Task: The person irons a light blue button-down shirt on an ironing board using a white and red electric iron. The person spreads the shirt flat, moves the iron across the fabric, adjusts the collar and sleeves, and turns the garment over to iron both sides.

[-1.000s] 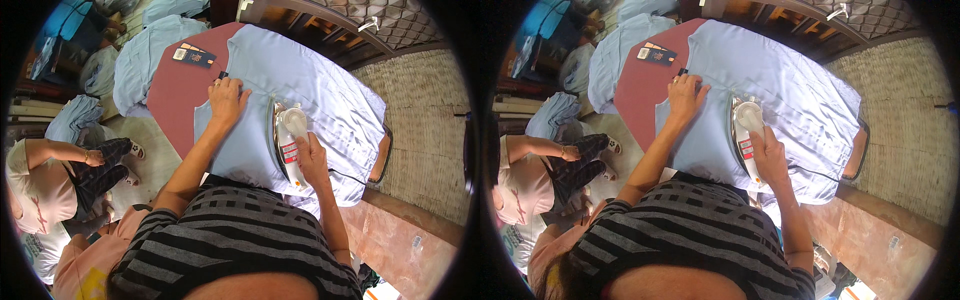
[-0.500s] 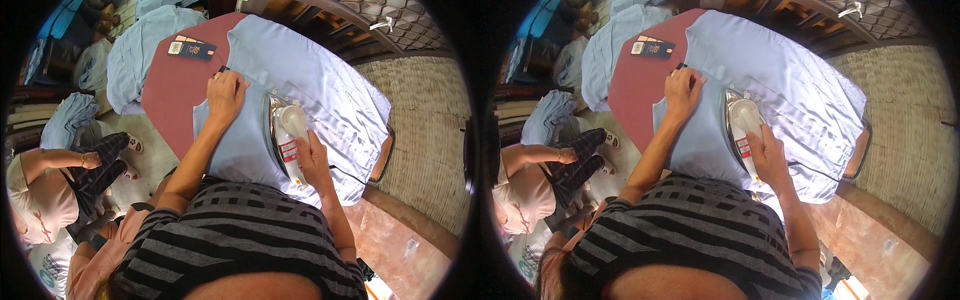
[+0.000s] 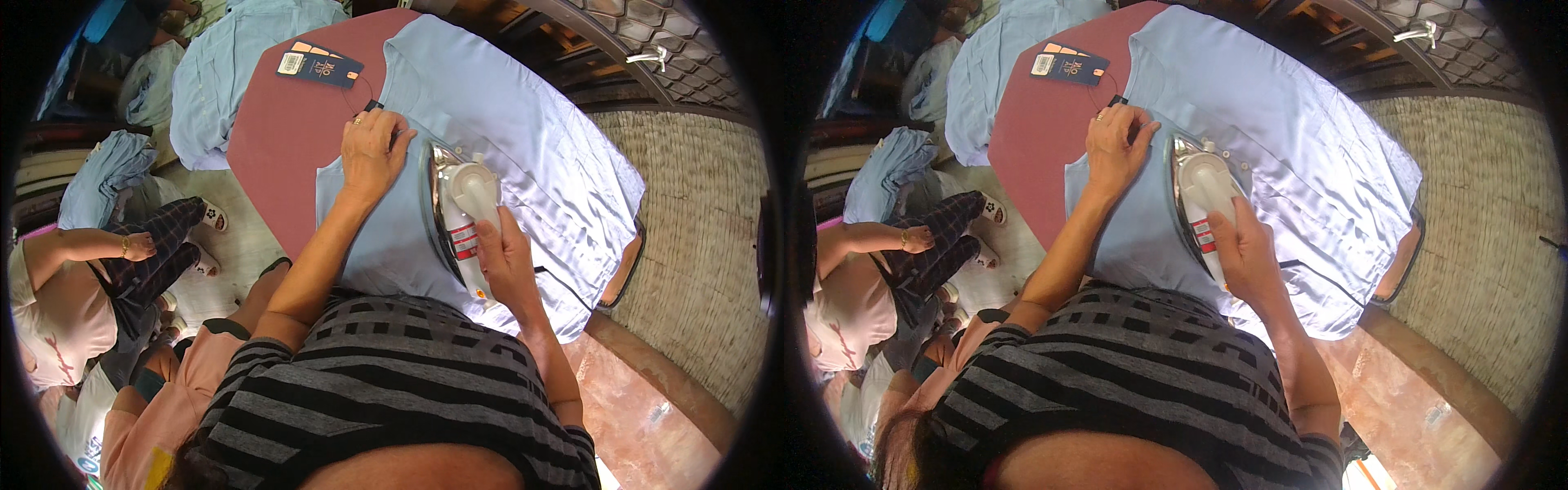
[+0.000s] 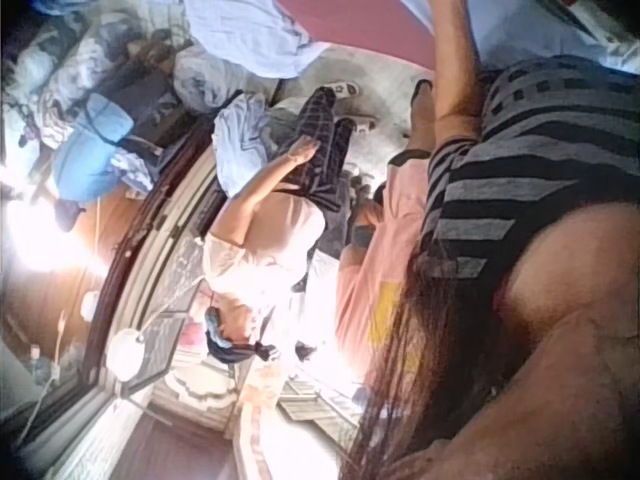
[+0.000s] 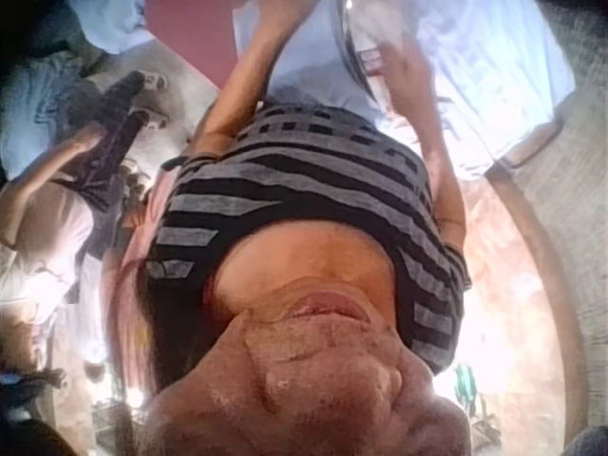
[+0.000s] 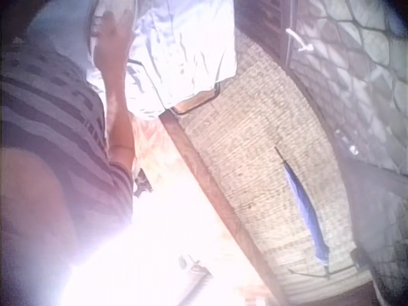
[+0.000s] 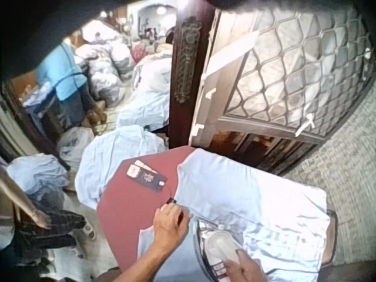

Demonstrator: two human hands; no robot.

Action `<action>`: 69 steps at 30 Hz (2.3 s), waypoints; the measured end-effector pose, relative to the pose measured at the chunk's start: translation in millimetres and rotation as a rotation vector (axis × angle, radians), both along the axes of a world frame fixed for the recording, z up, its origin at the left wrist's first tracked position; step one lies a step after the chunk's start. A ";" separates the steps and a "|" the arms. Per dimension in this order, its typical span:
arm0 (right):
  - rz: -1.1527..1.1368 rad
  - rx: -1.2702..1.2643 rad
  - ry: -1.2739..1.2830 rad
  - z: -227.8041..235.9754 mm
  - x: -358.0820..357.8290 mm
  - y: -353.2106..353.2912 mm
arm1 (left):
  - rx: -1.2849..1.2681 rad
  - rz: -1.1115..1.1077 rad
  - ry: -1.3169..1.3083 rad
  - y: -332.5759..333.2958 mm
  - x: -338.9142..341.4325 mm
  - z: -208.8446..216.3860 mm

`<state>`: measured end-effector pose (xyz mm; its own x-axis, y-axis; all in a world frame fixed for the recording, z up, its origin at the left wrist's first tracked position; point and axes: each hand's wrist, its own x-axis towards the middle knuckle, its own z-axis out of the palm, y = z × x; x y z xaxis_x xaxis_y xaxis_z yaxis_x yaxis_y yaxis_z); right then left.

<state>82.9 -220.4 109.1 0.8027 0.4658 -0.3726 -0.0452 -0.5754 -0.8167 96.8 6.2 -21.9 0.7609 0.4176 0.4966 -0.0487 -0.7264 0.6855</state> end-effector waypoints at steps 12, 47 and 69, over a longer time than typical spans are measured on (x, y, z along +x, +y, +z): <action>-0.063 0.039 -0.001 -6.1 -9.8 -2.8 | -0.042 0.000 0.007 0.5 -0.2 1.1; 0.162 -0.130 0.234 46.1 67.6 -49.9 | 0.025 -0.157 -0.063 13.9 -13.1 5.4; 1.427 0.067 -0.789 29.7 247.0 122.1 | 0.223 -0.034 -0.030 -120.8 -28.1 -2.2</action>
<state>329.9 -98.3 138.7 -0.2986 0.9530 -0.0515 0.8800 0.2540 -0.4014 68.7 -114.6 -24.1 0.7564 0.2695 0.5961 -0.0934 -0.8573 0.5062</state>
